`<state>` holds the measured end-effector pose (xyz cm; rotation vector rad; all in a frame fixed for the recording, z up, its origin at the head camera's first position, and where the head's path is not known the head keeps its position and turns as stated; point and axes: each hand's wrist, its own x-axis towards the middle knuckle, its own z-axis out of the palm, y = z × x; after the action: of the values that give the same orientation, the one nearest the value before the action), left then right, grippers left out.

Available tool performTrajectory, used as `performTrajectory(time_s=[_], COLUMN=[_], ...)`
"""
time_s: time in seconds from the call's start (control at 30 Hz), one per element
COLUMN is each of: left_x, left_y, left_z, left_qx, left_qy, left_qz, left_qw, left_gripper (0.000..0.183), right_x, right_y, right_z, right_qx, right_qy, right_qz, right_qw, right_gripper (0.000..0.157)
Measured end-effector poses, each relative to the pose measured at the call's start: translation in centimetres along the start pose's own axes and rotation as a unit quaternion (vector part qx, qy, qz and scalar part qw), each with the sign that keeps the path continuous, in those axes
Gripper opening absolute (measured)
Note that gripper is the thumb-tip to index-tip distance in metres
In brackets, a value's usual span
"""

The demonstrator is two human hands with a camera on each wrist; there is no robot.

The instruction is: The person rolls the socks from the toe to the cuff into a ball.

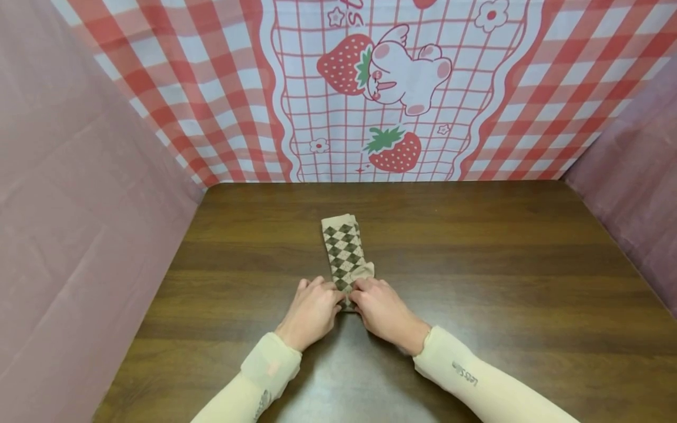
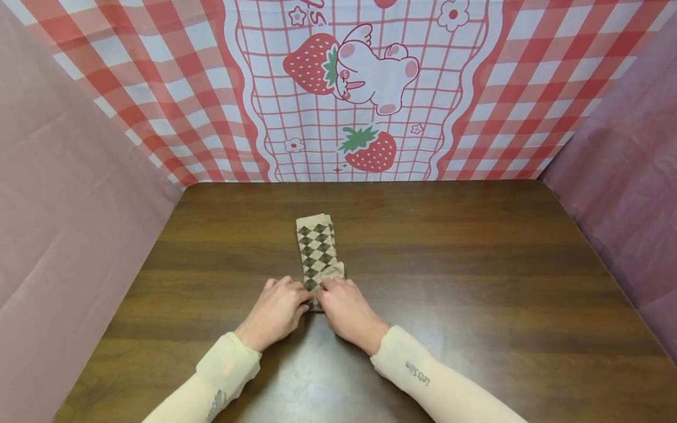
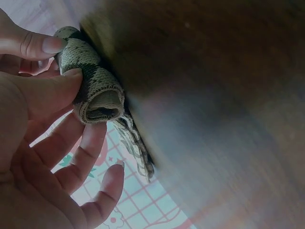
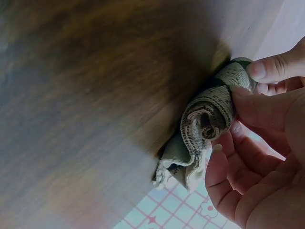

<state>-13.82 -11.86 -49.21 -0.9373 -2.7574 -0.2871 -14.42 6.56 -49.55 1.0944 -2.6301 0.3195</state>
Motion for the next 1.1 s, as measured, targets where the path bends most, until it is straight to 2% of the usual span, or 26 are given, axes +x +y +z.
performTrajectory(time_s=[0.3, 0.5, 0.67, 1.1], left_x=[0.1, 0.2, 0.1, 0.2], left_y=[-0.1, -0.2, -0.4, -0.4], left_z=[0.0, 0.0, 0.0, 0.3], left_qx=[-0.018, -0.059, -0.075, -0.03], left_qy=[-0.002, -0.005, -0.006, 0.011], left_qz=[0.001, -0.019, -0.028, -0.018], left_qw=[0.9998, 0.9981, 0.9968, 0.9993], left_gripper=[0.011, 0.016, 0.014, 0.003], right_x=[0.5, 0.6, 0.8, 1.1], right_y=[0.2, 0.4, 0.5, 0.8], right_z=[-0.1, -0.2, -0.1, -0.1], right_qx=[0.012, 0.018, 0.026, 0.036], right_qy=[-0.019, -0.024, -0.029, -0.033], right_qz=[0.008, 0.009, 0.009, 0.012], right_qw=[1.0, 1.0, 0.999, 0.999], right_gripper=[0.015, 0.019, 0.02, 0.023])
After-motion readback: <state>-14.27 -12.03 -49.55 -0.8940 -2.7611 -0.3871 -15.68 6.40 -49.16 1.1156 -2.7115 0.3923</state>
